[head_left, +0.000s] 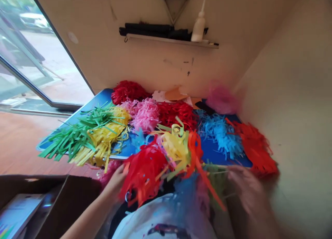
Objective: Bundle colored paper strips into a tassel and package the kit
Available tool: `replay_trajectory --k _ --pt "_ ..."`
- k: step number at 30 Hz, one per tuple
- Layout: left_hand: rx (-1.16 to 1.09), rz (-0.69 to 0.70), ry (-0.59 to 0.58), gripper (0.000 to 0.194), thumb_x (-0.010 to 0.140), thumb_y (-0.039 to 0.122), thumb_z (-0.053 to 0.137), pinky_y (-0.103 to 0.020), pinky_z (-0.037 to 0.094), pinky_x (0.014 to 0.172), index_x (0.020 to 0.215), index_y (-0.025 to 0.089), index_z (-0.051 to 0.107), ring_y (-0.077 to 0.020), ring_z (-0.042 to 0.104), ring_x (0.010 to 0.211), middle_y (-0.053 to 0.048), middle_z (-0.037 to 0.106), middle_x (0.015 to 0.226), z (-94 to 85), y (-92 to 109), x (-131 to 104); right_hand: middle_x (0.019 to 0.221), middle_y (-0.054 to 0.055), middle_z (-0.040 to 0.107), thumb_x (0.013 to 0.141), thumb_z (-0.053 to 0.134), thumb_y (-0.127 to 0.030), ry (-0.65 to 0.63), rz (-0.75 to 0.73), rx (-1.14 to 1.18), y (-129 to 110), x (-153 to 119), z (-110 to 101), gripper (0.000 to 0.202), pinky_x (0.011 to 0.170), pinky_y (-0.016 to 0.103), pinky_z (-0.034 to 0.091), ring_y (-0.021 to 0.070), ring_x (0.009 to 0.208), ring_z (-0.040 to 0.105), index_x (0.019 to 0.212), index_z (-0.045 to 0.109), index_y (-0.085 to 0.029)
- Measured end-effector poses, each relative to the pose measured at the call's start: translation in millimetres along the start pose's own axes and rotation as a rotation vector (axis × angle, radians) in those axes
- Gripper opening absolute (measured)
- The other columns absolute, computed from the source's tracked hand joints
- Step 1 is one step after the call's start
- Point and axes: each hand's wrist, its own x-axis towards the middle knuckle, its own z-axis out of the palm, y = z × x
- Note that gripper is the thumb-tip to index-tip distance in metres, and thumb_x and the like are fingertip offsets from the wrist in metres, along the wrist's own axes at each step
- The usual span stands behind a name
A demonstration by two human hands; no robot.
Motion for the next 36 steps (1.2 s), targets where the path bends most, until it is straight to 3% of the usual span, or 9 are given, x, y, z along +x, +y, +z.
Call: replay_trajectory --k 3,6,9,12,21,25,28,32,36 --pt "0.085 0.053 0.091 0.036 0.061 0.051 0.079 -0.016 0.037 0.038 0.075 0.02 0.07 -0.0073 0.047 0.041 0.003 0.06 0.057 -26.2 22 -6 0.08 0.005 0.073 0.072 0.074 -0.045 -0.17 -0.126 -0.41 4 9 6 0.024 0.062 0.027 0.053 0.02 0.07 0.066 0.084 0.077 -0.025" --pt "0.456 0.204 -0.025 0.026 0.059 0.045 0.081 -0.019 0.05 0.053 0.07 0.022 0.076 -0.0162 0.063 0.063 -0.004 0.071 0.07 -58.5 50 -13 0.075 0.004 0.073 0.078 0.069 -0.045 -0.385 -0.234 -0.619 -1 13 10 0.02 0.06 0.029 0.051 0.0214 0.068 0.065 0.084 0.08 -0.03" --pt "0.815 0.331 -0.248 0.016 0.067 0.042 0.075 -0.023 0.053 0.06 0.073 0.028 0.079 -0.0212 0.068 0.072 -0.005 0.074 0.073 -76.4 70 -18 0.065 0.004 0.069 0.082 0.065 -0.049 -0.505 -0.3 -0.503 -13 12 16 0.026 0.059 0.029 0.049 0.0206 0.063 0.063 0.077 0.08 -0.028" --pt "0.935 0.456 -0.211 0.017 0.076 0.04 0.067 -0.023 0.053 0.062 0.074 0.028 0.078 -0.0198 0.067 0.07 -0.005 0.074 0.073 -74.1 78 -24 0.071 0.004 0.068 0.087 0.06 -0.048 -0.608 -0.275 -0.375 -24 10 28 0.033 0.067 0.028 0.049 0.0197 0.07 0.062 0.073 0.076 -0.023" --pt "0.668 0.618 -0.127 0.029 0.087 0.033 0.058 -0.021 0.042 0.049 0.113 0.025 0.066 -0.0118 0.053 0.049 0.002 0.062 0.06 10.4 60 -54 0.062 -0.001 0.054 0.092 0.052 -0.038 -0.656 -0.239 -0.426 -57 -18 89 0.036 0.059 0.023 0.038 0.0136 0.062 0.052 0.063 0.06 -0.019" --pt "0.971 0.769 -0.407 0.027 0.089 0.04 0.057 -0.024 0.042 0.057 0.109 0.028 0.072 -0.0156 0.061 0.06 -0.003 0.067 0.068 72.9 40 -44 0.063 -0.001 0.056 0.095 0.048 -0.034 -0.816 -0.367 -0.435 -76 -30 116 0.036 0.061 0.025 0.038 0.0137 0.064 0.055 0.063 0.059 -0.02" --pt "1.113 0.824 -0.419 0.027 0.093 0.036 0.05 -0.024 0.038 0.054 0.09 0.026 0.076 -0.0149 0.059 0.059 -0.004 0.064 0.063 97.7 23 -29 0.06 0.001 0.056 0.092 0.054 -0.037 -0.736 -0.427 -0.357 -79 -34 104 0.033 0.061 0.028 0.041 0.016 0.061 0.056 0.064 0.064 -0.023" --pt "1.23 0.726 -0.346 0.029 0.093 0.038 0.05 -0.023 0.039 0.056 0.088 0.025 0.075 -0.0144 0.061 0.063 -0.004 0.067 0.07 87.2 7 -13 0.059 0.005 0.06 0.082 0.061 -0.054 -0.209 -0.412 -0.083 -65 -20 48 0.041 0.062 0.035 0.047 0.0227 0.063 0.057 0.052 0.064 -0.027" --pt "1.272 0.708 -0.352 0.033 0.096 0.038 0.045 -0.023 0.038 0.056 0.088 0.025 0.074 -0.0143 0.061 0.063 -0.004 0.067 0.07 73.2 1 -14 0.069 0.007 0.066 0.073 0.072 -0.048 -0.114 -0.355 -0.414 -49 3 26 0.024 0.073 0.043 0.051 0.0278 0.075 0.061 0.06 0.07 -0.027"
